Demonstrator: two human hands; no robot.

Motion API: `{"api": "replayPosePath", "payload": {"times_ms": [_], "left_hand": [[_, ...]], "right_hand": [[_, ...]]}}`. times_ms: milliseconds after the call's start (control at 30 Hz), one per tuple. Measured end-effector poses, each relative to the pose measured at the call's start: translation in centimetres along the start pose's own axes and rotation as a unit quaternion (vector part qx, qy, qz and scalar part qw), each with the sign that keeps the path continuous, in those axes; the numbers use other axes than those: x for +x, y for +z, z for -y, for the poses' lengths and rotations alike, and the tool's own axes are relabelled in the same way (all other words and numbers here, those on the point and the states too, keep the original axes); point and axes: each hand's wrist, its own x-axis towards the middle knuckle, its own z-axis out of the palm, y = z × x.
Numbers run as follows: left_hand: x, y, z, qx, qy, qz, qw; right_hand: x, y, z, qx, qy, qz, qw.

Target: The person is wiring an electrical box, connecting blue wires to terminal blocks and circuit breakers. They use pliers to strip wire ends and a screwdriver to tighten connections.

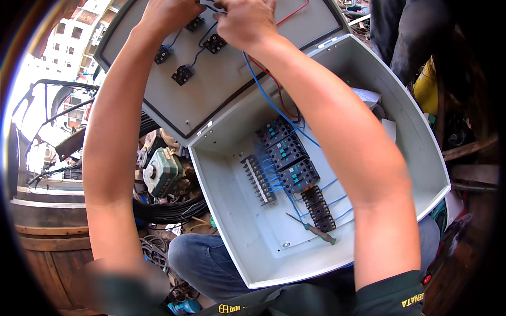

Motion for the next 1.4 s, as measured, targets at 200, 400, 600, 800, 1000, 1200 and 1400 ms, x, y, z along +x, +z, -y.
{"api": "replayPosePath", "payload": {"times_ms": [200, 400, 600, 800, 1000, 1200, 1400], "left_hand": [[-0.5, -0.7, -0.6, -0.046, 0.036, -0.020, 0.998], [1.4, -1.3, -0.2, -0.073, -0.058, 0.109, 0.990], [2.0, -0.2, 0.2, -0.048, -0.004, 0.078, 0.996], [1.0, 1.7, 2.1, -0.052, 0.099, -0.010, 0.994], [-1.3, 1.4, -2.3, 0.008, 0.165, -0.063, 0.984], [-1.7, 3.8, -4.1, 0.020, 0.188, 0.096, 0.977], [-2.7, 4.8, -4.4, 0.088, 0.217, 0.049, 0.971]], "right_hand": [[-4.5, -6.5, -0.3, 0.013, 0.185, 0.185, 0.965], [-8.7, -6.5, -1.3, 0.033, 0.203, 0.134, 0.969], [-8.8, -5.6, -0.5, 0.075, 0.248, 0.181, 0.949], [-8.9, -5.2, -0.1, 0.052, 0.219, 0.168, 0.960], [-8.8, -5.4, -0.8, 0.034, 0.213, 0.154, 0.964], [-8.7, -5.6, -0.3, 0.062, 0.236, 0.171, 0.955], [-8.8, -5.6, -0.5, 0.063, 0.231, 0.162, 0.957]]}}
